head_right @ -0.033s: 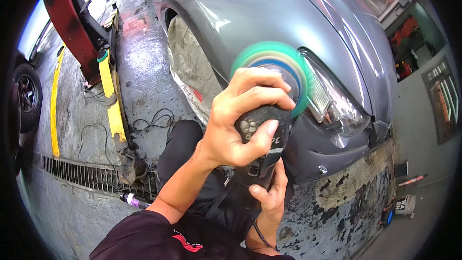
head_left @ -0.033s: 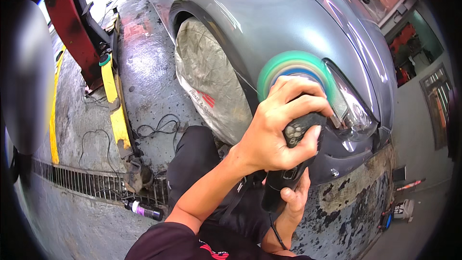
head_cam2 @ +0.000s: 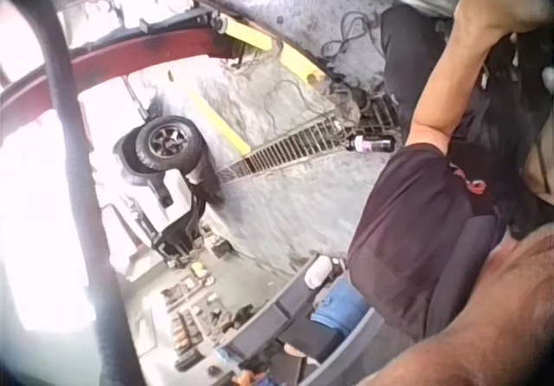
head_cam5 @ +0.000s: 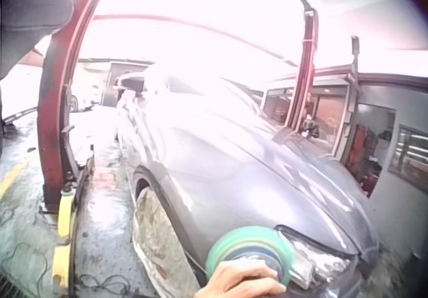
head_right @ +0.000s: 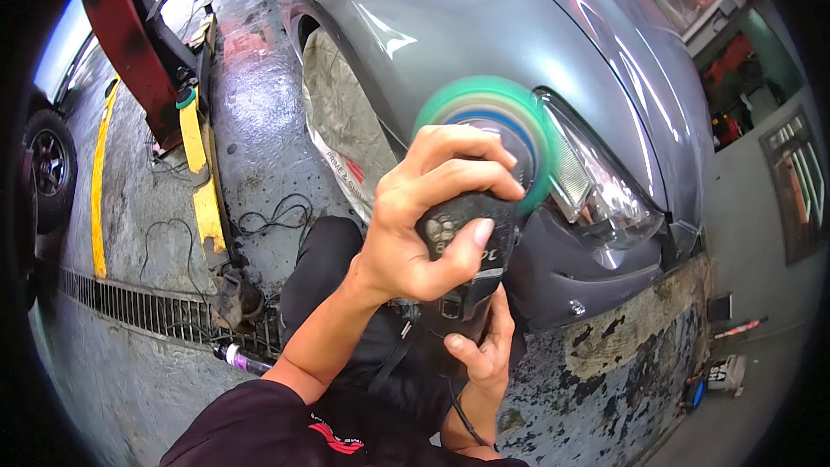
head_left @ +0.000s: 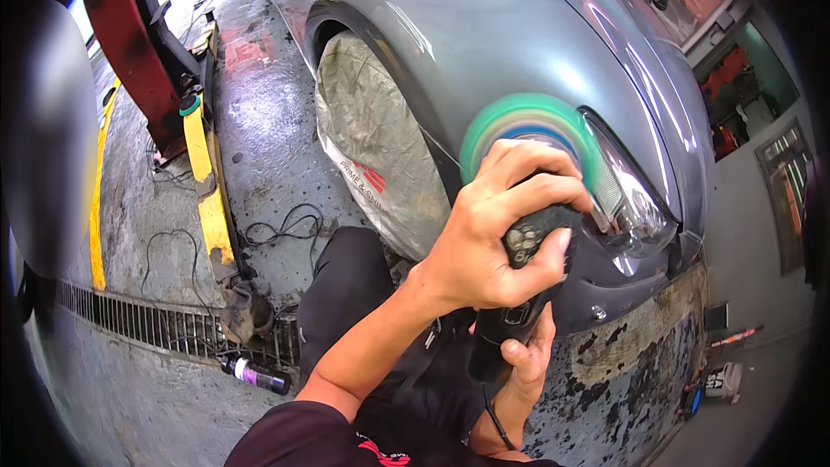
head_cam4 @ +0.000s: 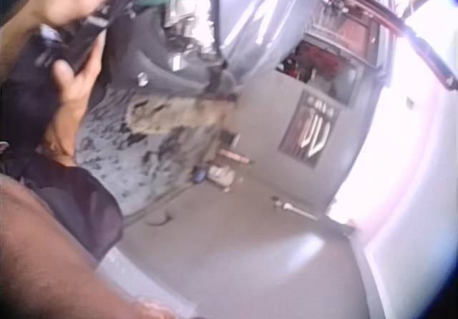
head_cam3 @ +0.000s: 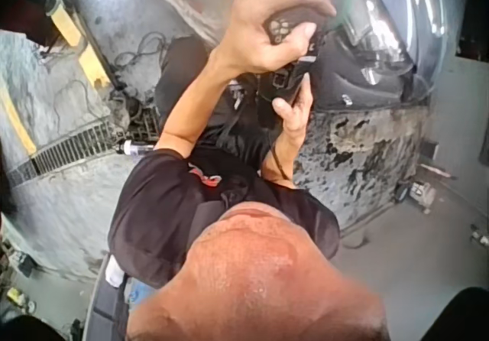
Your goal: The person uses a rotary polisher with a green pad to buff the front bumper and fender of a gray car. They apply compound from a bottle onto the pad and continue polishing the surface in circular motions.
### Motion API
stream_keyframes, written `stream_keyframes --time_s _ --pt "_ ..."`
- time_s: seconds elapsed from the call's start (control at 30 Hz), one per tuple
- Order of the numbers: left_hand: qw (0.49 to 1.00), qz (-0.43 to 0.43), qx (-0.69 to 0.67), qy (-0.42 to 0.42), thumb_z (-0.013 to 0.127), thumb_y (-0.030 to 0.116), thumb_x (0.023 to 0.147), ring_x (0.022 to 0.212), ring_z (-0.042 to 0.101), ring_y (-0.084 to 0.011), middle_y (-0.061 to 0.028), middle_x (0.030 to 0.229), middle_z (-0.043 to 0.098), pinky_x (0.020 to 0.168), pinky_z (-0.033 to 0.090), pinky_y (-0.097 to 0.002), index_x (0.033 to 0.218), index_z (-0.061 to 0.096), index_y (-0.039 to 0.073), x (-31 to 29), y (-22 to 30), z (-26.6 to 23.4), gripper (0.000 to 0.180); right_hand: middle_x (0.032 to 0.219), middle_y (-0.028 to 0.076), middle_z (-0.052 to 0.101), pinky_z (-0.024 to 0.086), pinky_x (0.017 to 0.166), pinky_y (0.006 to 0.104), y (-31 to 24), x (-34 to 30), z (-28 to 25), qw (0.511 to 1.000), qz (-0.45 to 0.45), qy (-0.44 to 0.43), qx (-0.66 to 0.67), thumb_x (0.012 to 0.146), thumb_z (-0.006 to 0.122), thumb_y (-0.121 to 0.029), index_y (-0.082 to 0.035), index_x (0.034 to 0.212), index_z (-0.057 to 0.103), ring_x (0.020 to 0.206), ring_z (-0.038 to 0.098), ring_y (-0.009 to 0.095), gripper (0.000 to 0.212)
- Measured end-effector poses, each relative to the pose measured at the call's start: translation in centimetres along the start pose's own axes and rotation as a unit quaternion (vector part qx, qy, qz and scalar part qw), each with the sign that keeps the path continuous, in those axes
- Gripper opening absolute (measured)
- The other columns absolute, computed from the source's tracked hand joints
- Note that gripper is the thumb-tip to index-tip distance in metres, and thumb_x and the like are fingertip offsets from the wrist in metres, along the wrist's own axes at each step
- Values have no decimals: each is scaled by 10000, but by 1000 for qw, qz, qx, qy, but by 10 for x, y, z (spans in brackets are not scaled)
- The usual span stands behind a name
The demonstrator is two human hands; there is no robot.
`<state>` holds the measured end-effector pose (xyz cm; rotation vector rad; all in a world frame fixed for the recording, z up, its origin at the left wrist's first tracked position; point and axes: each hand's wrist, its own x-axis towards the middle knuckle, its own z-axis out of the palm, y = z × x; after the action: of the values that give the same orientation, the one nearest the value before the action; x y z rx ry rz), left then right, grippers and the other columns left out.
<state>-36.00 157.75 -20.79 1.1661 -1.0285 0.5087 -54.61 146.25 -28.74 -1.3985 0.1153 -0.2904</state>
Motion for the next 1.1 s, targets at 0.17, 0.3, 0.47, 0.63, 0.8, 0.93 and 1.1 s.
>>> stream_keyframes --time_s 0.17,0.3,0.47,0.63,0.8,0.93,1.1 --pt "999 -23 6 40 695 85 725 1110 638 -328 -112 1173 688 1033 501 -432 1066 757 59 -5 4 -4 347 1428 162 608 451 1116 353 -18 9 -5 999 24 -36 -14 809 867 -267 87 1638 334 1289 607 232 1047" --pt "998 -13 15 53 689 109 715 1120 644 -321 -115 1193 693 1045 503 -435 1061 760 53 -2 -6 -13 358 1406 161 620 457 1106 352 -27 31 0 998 6 -56 -35 792 867 -230 87 1614 367 1272 615 227 1013" --pt "999 -9 -11 48 695 116 691 1135 634 -336 -118 1195 696 1058 502 -456 1063 767 57 -4 -13 -25 383 1367 157 639 460 1102 352 -27 34 16 999 19 -42 -24 762 871 -212 86 1551 439 1258 620 221 948" --pt "999 0 -16 32 709 122 702 1137 629 -352 -132 1185 698 1065 496 -492 1054 775 48 3 -22 -54 366 1355 158 656 468 1099 352 -13 42 40 999 14 -30 -27 745 898 -197 91 1543 453 1256 631 229 957" --pt "997 26 -68 38 707 110 685 1179 635 -361 -147 1185 725 1083 491 -516 1070 788 33 9 -45 -92 401 1401 176 650 460 1128 361 -2 62 75 998 -6 -18 -58 734 927 -213 106 1561 453 1290 628 243 1005" --pt "993 53 -101 25 672 203 696 1192 644 -394 -197 1176 735 1120 463 -581 1063 778 31 17 -69 -120 419 1395 187 666 460 1138 366 4 79 105 995 -31 6 -91 718 945 -227 117 1561 462 1295 635 244 1031" --pt "987 54 -146 36 679 213 703 1213 641 -384 -176 1202 732 1146 438 -588 1071 784 49 19 -102 -157 416 1313 185 716 509 1076 353 12 108 136 988 -40 11 -152 705 953 -218 132 1540 478 1204 687 240 1022"
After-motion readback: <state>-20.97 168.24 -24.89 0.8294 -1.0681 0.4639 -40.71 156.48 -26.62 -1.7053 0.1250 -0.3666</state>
